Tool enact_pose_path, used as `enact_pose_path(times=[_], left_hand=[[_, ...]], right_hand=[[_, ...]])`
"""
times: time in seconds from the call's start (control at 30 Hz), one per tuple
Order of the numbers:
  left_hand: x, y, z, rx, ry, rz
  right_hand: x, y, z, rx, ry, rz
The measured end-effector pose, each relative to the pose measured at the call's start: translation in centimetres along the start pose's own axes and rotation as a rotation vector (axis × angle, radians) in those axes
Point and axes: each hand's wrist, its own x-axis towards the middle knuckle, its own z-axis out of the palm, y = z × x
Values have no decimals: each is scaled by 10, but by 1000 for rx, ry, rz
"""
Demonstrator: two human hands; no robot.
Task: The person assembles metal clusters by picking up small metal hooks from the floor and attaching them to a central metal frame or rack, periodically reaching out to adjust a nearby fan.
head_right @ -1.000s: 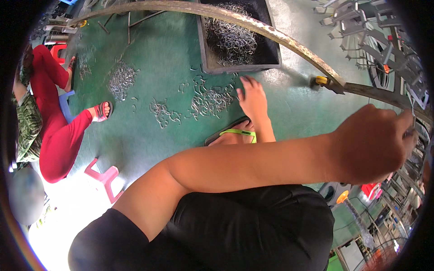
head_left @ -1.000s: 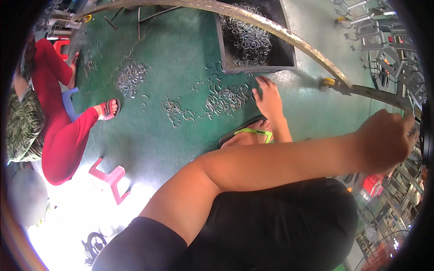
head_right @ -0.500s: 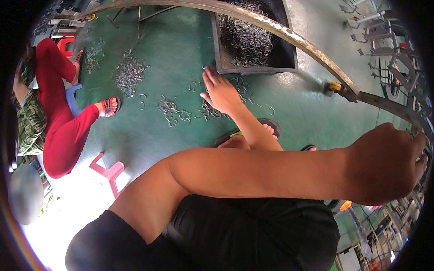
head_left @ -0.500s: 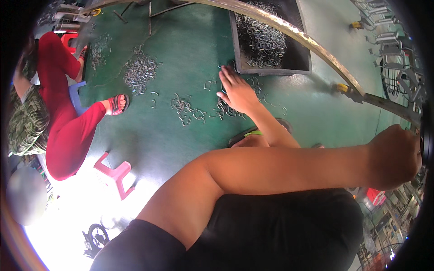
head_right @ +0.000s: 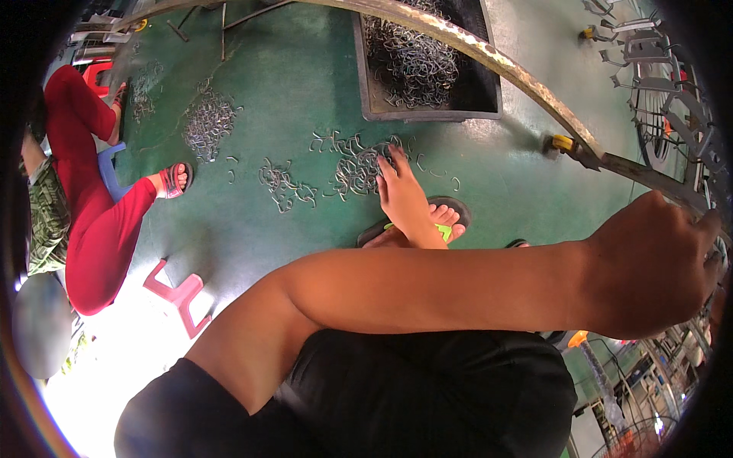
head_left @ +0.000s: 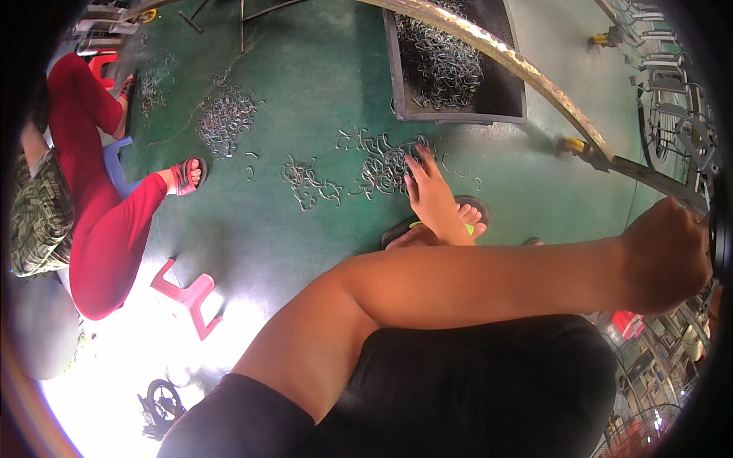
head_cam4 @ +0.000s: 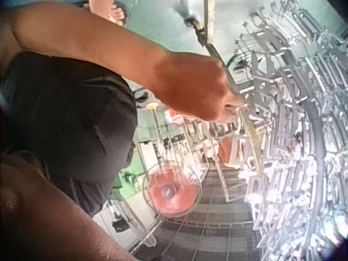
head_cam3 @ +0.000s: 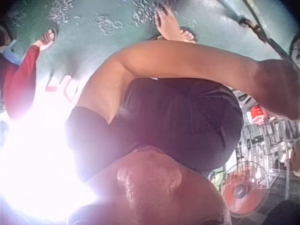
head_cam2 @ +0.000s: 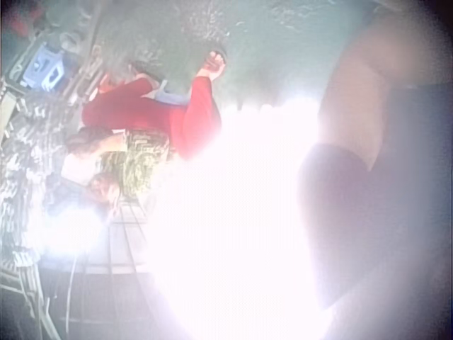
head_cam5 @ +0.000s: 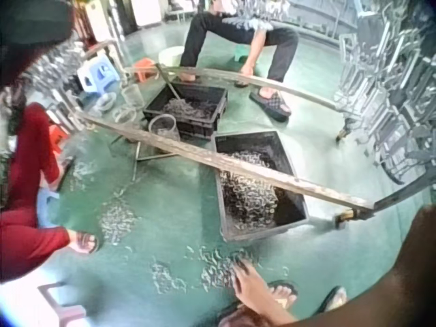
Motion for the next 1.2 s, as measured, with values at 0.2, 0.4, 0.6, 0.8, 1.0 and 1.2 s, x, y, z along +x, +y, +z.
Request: enact_pose_path(times=[0.2, 0.4, 0.6, 0.8, 1.0, 1.2], left_hand=[[-2, 1, -2, 3, 16, -25], [-1, 8, -2, 4, 20, -23], [-2, 1, -16, 113, -13, 76], [30, -4, -44, 81, 69, 93], [28, 9, -50, -124, -102, -181], [28, 8, -68, -151, -136, -351]], right_hand=[[-20, 41, -10, -180, 62, 163], [-7, 56, -1, -318, 9, 198], [14, 55, 3, -317, -161, 372], [14, 8, -70, -40, 246, 422], [-18, -11, -184, 412, 1059, 445], [-24, -56, -262, 506, 1410, -118]])
